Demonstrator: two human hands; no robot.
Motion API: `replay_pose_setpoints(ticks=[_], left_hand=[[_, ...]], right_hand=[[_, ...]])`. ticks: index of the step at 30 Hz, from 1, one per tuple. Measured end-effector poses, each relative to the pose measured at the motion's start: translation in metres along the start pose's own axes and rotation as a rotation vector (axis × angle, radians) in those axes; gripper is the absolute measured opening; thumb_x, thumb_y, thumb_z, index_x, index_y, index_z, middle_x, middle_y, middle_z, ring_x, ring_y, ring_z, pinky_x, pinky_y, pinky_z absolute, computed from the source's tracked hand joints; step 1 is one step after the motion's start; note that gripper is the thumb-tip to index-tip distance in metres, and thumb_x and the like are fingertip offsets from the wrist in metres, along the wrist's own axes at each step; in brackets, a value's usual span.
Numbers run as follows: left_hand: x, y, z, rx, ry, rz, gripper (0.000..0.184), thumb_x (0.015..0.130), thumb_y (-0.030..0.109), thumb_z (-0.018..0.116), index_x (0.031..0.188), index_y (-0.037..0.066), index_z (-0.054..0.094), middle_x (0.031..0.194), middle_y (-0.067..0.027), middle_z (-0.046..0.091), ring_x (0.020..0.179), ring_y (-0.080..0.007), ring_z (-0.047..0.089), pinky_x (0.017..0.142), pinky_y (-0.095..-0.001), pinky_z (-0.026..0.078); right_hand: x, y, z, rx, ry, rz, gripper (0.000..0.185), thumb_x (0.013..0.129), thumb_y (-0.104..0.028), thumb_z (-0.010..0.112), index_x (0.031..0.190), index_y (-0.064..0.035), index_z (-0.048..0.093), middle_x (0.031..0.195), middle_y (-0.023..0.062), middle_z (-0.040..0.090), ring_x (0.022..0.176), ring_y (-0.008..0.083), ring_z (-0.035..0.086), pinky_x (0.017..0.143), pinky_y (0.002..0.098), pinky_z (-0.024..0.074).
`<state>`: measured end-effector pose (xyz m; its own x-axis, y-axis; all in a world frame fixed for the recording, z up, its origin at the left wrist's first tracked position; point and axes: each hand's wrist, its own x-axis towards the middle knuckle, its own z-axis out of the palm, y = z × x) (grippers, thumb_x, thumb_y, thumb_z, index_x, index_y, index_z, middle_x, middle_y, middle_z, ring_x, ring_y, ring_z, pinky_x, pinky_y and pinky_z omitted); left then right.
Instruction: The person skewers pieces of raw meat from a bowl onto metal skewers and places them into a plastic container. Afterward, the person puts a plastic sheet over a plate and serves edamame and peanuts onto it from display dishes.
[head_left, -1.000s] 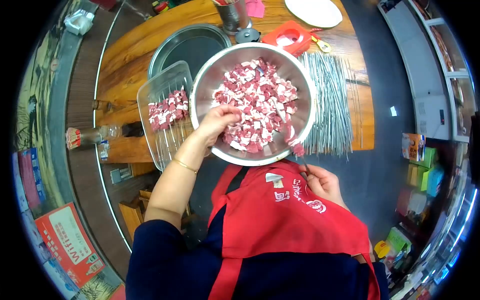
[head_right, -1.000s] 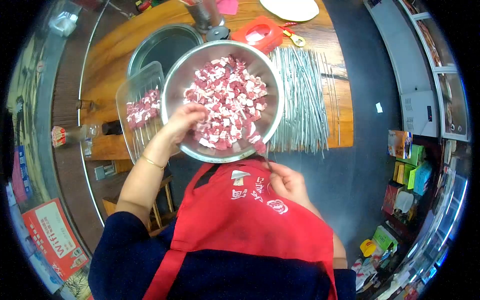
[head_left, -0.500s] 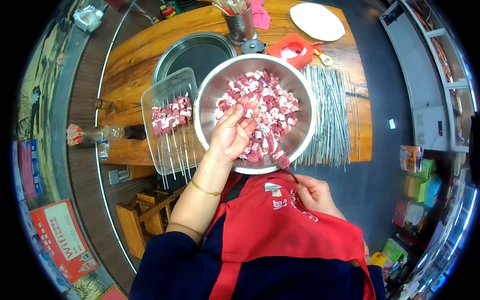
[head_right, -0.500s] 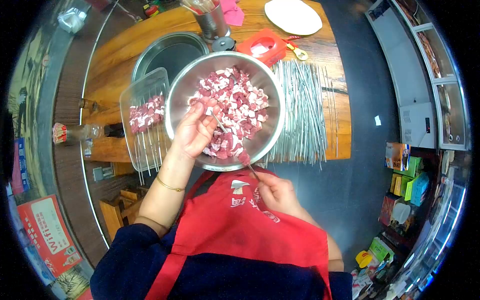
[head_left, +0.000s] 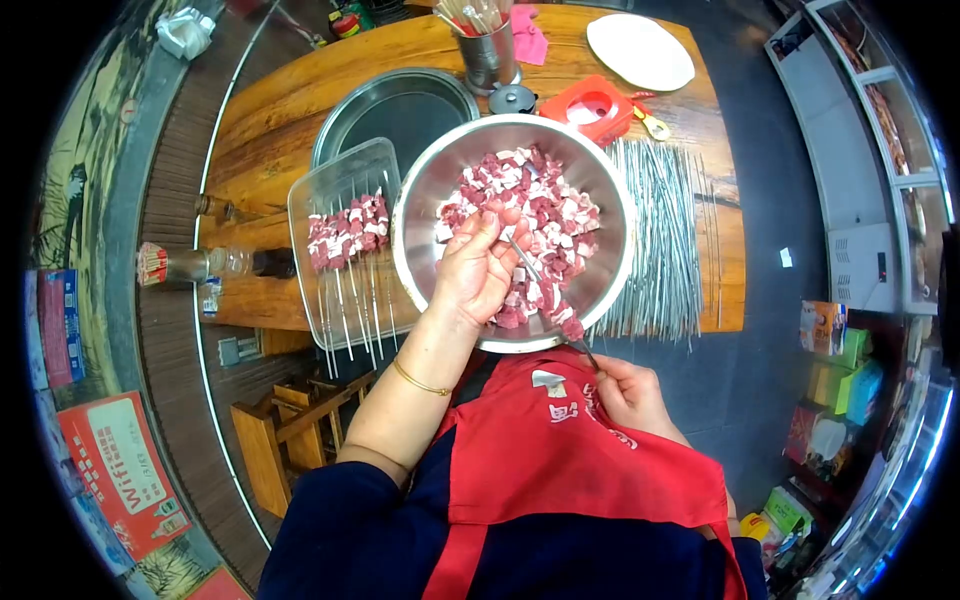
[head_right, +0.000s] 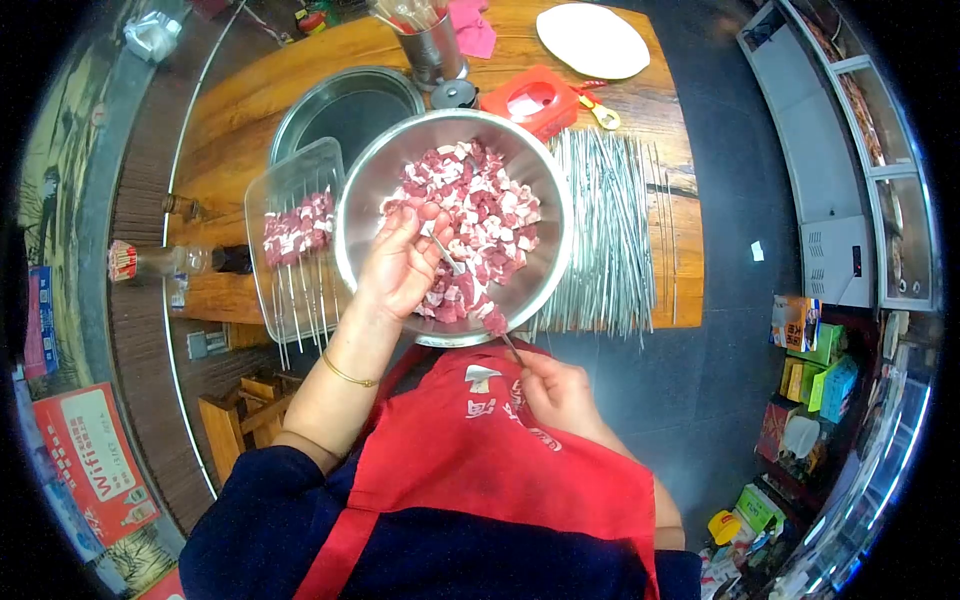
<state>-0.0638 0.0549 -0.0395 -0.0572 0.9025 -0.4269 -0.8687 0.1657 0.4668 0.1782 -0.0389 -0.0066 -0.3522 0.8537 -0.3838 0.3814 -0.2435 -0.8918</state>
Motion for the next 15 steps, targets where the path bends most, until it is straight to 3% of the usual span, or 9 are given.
replay_pose_setpoints(ticks=[1,15], left_hand=[[0.0006,-0.0005,0.0007,0.004,0.01,0.012,0.01,0.092,0.011,0.056,0.101,0.009,0.059,0.096,-0.0091,0.063,0.092,-0.022,0.063,0.084,-0.0358,0.054],[-0.0016,-0.0003,-0.0014,0.01,-0.041,-0.047,0.011,0.094,0.014,0.053,0.101,0.007,0.058,0.097,-0.0101,0.064,0.092,-0.0225,0.064,0.083,-0.0362,0.055]], right_hand=[[0.0001,-0.0007,-0.0007,0.0,-0.02,0.018,0.028,0.088,0.001,0.046,0.111,0.0031,0.062,0.095,0.0139,0.068,0.088,0.0135,0.063,0.08,0.0239,0.0476],[0.0014,-0.0004,0.0022,0.027,0.009,0.023,0.026,0.089,0.002,0.047,0.11,0.0045,0.062,0.096,0.0118,0.069,0.087,0.0109,0.062,0.079,0.0222,0.0472]])
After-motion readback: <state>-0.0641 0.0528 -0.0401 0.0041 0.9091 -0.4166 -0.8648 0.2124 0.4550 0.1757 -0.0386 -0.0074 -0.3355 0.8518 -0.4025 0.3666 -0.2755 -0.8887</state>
